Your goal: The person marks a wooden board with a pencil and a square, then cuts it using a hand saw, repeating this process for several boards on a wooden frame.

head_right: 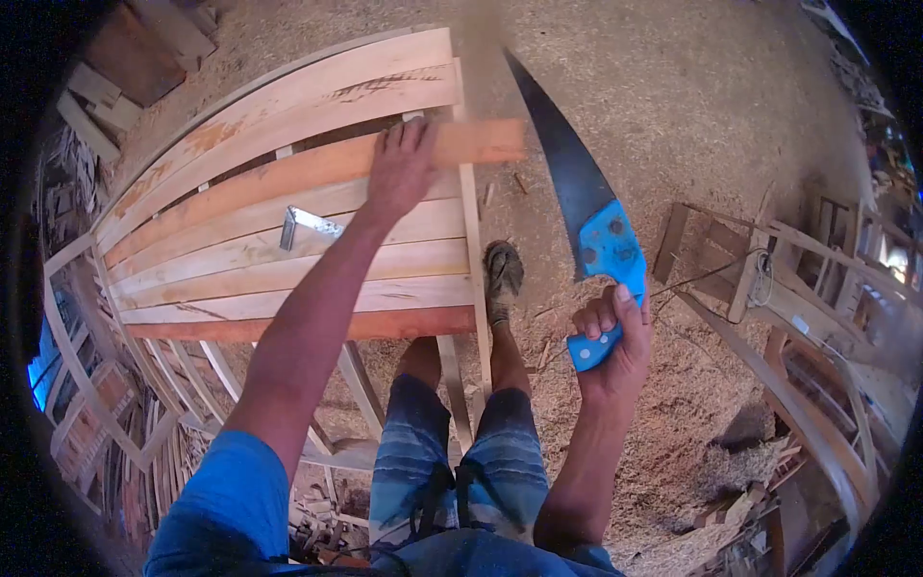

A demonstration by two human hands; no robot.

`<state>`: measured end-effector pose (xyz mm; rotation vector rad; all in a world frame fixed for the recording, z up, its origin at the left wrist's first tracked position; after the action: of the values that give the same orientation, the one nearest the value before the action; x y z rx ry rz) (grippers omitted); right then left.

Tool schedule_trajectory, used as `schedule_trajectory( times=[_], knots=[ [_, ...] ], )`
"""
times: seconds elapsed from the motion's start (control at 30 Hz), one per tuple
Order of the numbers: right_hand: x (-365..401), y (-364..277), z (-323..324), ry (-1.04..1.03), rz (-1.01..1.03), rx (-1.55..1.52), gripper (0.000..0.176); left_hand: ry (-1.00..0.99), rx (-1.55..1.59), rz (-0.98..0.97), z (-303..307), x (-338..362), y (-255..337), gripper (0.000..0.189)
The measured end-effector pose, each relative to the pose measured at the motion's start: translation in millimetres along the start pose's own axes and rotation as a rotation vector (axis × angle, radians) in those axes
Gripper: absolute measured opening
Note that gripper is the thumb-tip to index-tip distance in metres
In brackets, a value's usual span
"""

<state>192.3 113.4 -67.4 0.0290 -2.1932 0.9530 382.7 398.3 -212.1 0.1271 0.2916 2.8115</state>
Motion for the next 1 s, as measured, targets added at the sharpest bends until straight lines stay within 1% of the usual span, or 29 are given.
schedule_trajectory(
  times=[0.07,0.1,0.17,0.2,0.3,0.37,0.4,0.47,0.5,0.6,0.63,0.7,0.8,0.9,1.0],
  knots=[
    [4.0,-19.5,-15.9,0.032,0.069,0.14,0.016,-0.064,-0.079,-0.097,5.5,-1.1,-1.5,0.086],
    [5.6,-21.8,-11.0,0.052,0.082,0.142,0.042,-0.078,-0.079,-0.105,6.3,-2.9,-1.9,0.086],
    [16.4,-33.2,-39.1,0.101,0.135,0.25,0.045,-0.098,-0.084,-0.114,8.2,-10.7,-5.2,0.086],
    [22.1,-36.9,-51.0,0.131,0.164,0.307,0.047,-0.094,-0.093,-0.082,12.7,-13.9,-11.1,0.086],
    [30.2,-37.3,-74.5,0.004,0.225,0.486,0.05,-0.118,-0.088,0.008,16.9,-12.1,-32.2,0.088],
    [25.3,-28.3,-68.2,0.065,0.181,0.787,0.05,-0.11,-0.094,0.002,15.9,-3.7,-38.0,0.095],
    [18.9,-22.2,-72.0,0.047,0.243,0.903,0.049,-0.103,-0.101,0.0,16.0,-4.5,-40.1,0.098],
    [7.6,-9.9,-79.7,0.03,0.38,1.132,0.047,-0.023,0.048,0.092,30.7,-16.5,-37.3,0.109],
    [3.6,-4.9,-85.1,0.015,0.396,1.162,0.047,0.017,0.125,0.141,36.9,-23.7,-32.7,0.115],
    [-4.9,6.5,-93.4,0.057,0.311,1.165,0.049,-0.097,0.337,0.421,9.6,-68.4,-33.0,0.131],
    [-9.7,10.1,-96.2,0.057,0.342,1.171,0.049,-0.133,0.422,0.498,-4.2,-76.8,-32.3,0.13],
    [-20.6,14.5,-97.8,0.059,0.328,1.153,0.049,-0.202,0.593,0.647,-33.5,-85.4,-32.5,0.129],
    [-35.4,19.8,-97.9,0.063,0.287,1.123,0.049,-0.236,0.399,0.639,-51.9,-84.9,-30.8,0.142],
    [-46.2,23.1,-99.0,0.064,0.269,1.124,0.047,-0.257,0.451,0.656,-53.3,-85.2,-26.6,0.144],
    [-54.5,25.6,-99.2,0.049,0.298,1.165,0.046,-0.26,0.363,0.638,-58.1,-84.7,-29.3,0.145]
  ],
)
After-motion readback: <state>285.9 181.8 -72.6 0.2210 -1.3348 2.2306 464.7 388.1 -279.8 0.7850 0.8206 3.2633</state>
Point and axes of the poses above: each hand's wrist, its own x-axis away from the middle knuckle, its own z-axis out of the back of the hand, y = z × x, the point moved 10 cm from there along -x, towards the middle knuckle, and after that the axes turned 1 degree about -z, right-handed, at the moved point
